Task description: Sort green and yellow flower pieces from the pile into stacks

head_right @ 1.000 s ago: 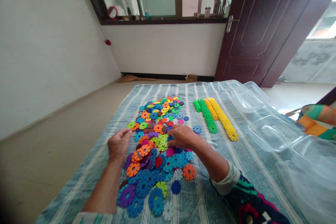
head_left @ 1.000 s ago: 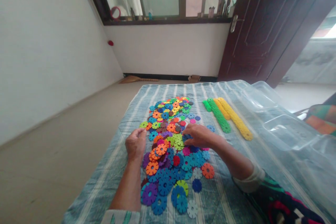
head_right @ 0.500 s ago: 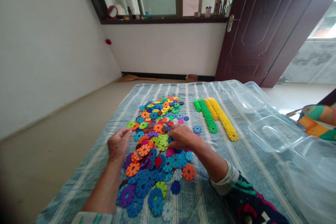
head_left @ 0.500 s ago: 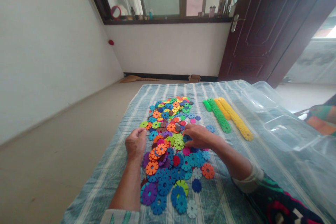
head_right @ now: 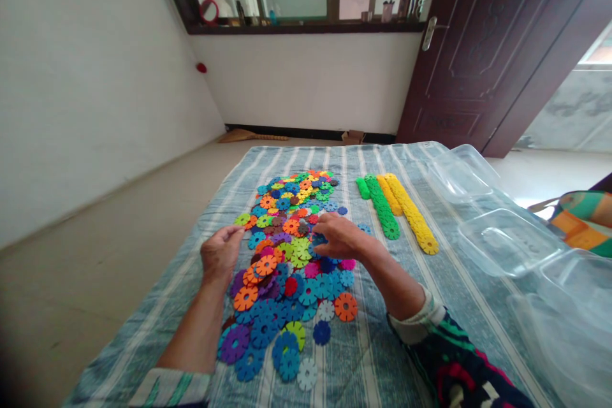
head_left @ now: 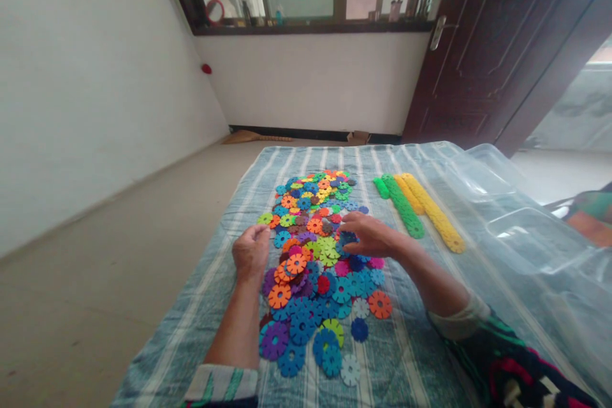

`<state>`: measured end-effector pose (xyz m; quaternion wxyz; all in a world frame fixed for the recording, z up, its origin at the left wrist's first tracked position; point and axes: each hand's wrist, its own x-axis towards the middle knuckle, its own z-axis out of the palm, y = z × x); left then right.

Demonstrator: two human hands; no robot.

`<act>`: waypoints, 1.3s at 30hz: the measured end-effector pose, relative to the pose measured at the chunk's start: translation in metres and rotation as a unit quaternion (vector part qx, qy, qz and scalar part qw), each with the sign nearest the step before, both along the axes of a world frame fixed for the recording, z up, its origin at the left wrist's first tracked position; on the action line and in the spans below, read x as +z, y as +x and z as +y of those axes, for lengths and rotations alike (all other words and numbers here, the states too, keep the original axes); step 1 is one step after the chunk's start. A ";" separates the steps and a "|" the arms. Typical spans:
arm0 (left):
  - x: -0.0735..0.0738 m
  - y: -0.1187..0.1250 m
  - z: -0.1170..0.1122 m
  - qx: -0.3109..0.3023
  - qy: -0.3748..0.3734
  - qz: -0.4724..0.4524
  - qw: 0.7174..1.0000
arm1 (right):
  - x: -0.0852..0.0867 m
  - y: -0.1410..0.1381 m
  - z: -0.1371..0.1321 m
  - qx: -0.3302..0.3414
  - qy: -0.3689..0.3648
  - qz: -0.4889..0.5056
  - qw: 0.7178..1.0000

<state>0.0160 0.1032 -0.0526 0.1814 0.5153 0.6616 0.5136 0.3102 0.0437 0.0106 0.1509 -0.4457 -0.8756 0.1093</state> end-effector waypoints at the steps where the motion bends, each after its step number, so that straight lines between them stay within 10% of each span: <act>1: -0.001 0.000 0.000 -0.001 0.001 0.001 1.000 | -0.002 -0.004 -0.001 0.009 -0.006 -0.007 1.000; 16: -0.001 -0.002 0.001 -0.006 -0.001 -0.002 1.000 | 0.001 -0.007 0.000 0.038 -0.013 0.017 0.999; 25: 0.005 0.000 0.000 0.005 -0.004 0.018 1.000 | 0.030 0.070 0.005 -0.214 -0.049 -0.056 0.974; 39: 0.005 0.000 0.001 0.007 -0.015 0.000 1.000 | 0.017 0.039 0.003 -0.260 -0.102 -0.231 0.932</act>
